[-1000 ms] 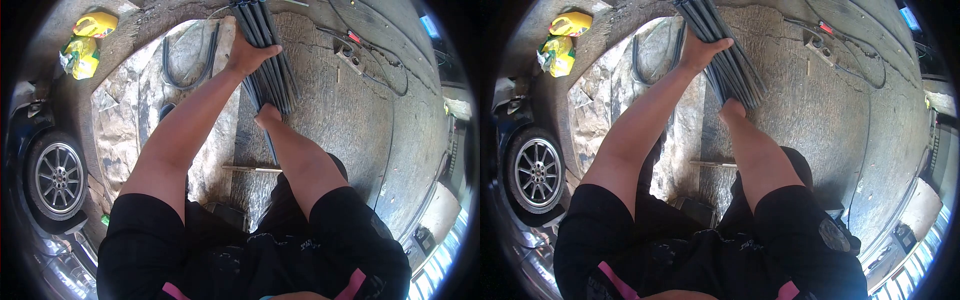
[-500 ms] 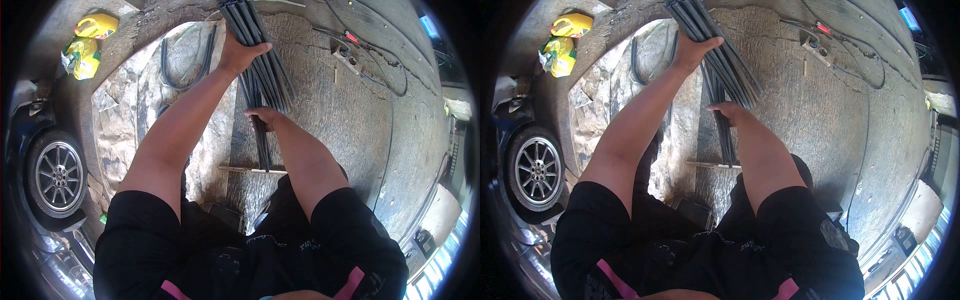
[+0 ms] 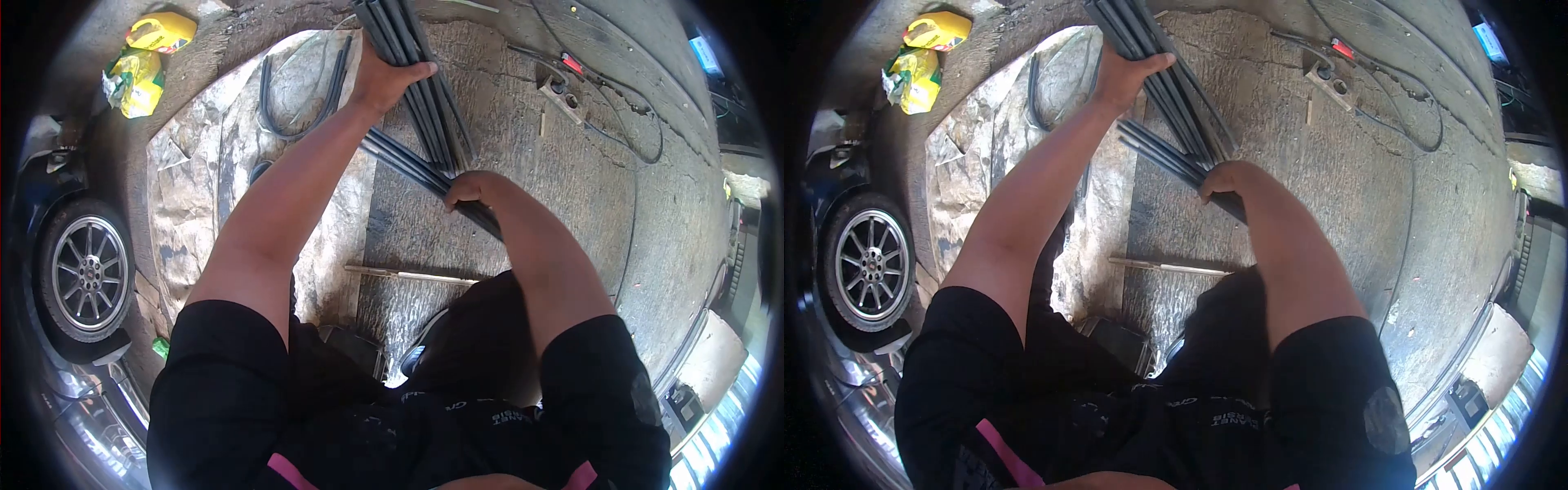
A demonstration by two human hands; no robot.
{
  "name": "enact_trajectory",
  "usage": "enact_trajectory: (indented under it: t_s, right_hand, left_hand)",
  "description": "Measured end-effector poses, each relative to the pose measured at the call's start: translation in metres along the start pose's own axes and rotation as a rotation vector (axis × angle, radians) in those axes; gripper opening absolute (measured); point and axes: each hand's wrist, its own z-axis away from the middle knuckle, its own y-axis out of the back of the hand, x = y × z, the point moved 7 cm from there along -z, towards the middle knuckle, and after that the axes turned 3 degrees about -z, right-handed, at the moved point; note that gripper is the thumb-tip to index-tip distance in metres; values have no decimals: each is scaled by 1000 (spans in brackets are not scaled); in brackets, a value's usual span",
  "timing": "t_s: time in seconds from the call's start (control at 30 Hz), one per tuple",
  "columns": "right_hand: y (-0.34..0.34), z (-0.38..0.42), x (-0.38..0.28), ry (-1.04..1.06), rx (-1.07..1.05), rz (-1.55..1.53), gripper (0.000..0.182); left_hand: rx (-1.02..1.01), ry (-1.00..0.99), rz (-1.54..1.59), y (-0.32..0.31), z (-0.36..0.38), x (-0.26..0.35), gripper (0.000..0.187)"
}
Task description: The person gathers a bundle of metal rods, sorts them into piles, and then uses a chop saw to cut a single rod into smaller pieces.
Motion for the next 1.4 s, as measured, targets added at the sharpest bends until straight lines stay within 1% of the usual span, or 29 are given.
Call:
enact_trajectory:
  t_s: [0.07, 0.13, 0.2, 0.27, 0.33, 0.4, 0.43, 0.5, 0.6, 0.77, 0.8, 0.83, 0.87, 0.93, 0.97, 1.0, 1.03, 1.07, 1.13, 1.2, 1.27, 1.3, 1.37, 1.4]
  right_hand:
    - [14, 27, -4, 116, 61, 214, 44]
    - [13, 35, 24, 113, 36, 198, 44]
    - [8, 51, 57, 137, 62, 178, 39]
    - [-1, 60, 97, 141, 81, 155, 40]
    - [-7, 78, 128, 135, 56, 22, 36]
    - [-6, 102, 150, 106, 103, -72, 34]
    - [-6, 114, 152, 121, 89, -117, 34]
    - [-3, 131, 161, 66, 80, -121, 34]
    - [4, 158, 179, 42, 89, -169, 32]
    - [31, 204, 191, 118, 177, -395, 26]
    - [39, 213, 191, 124, 207, -454, 25]
    - [48, 224, 182, 165, 265, -591, 25]
    - [58, 232, 171, 174, 309, -627, 24]
    - [74, 223, 164, 345, 316, -730, 24]
    - [84, 218, 157, 430, 315, -725, 25]
    - [94, 212, 146, 519, 316, -721, 27]
    - [99, 208, 129, 574, 370, -738, 24]
    - [107, 203, 111, 632, 431, -750, 21]
    - [118, 169, 95, 774, 442, -729, 19]
    - [118, 150, 69, 844, 550, -820, 18]
    - [116, 113, 56, 686, 627, -770, 26]
    - [111, 98, 48, 695, 634, -772, 26]
    - [104, 79, 28, 831, 607, -828, 34]
    - [101, 81, 18, 837, 603, -824, 34]
  left_hand:
    - [-22, -14, 118, -4, 3, 13, 81]
    - [-19, -19, 103, -4, 8, 18, 78]
    - [-33, -46, 139, -5, 9, 20, 75]
    - [-45, -59, 112, -5, 8, 17, 72]
    - [-59, -57, 92, -8, 12, 15, 69]
    - [-42, -15, 130, -8, 14, 16, 62]
    - [-45, -17, 127, -8, 15, 20, 62]
    - [-53, 35, 147, -10, 15, 24, 59]
    - [-67, 75, 186, -12, 12, 12, 58]
    - [-37, 79, 165, -14, 17, 25, 59]
    - [-36, 66, 123, -15, 18, 32, 59]
    - [-36, 54, 82, -17, 20, 36, 59]
    - [-38, 54, 82, -19, 20, 35, 59]
    - [-143, 36, 29, -28, 21, 34, 56]
    - [-147, 27, 24, -31, 23, 37, 56]
    - [-100, 33, 48, -33, 28, 44, 54]
    - [-57, 39, 71, -33, 32, 50, 52]
    - [-64, 20, 64, -36, 34, 53, 52]
    - [-86, 14, 24, -41, 37, 54, 48]
    - [-87, 0, 10, -45, 39, 61, 47]
    - [-108, 99, 104, -49, 43, 57, 45]
    - [-92, 73, 107, -48, 44, 62, 45]
    - [-115, 53, 84, -48, 45, 66, 43]
    - [-133, 41, 68, -48, 47, 67, 41]
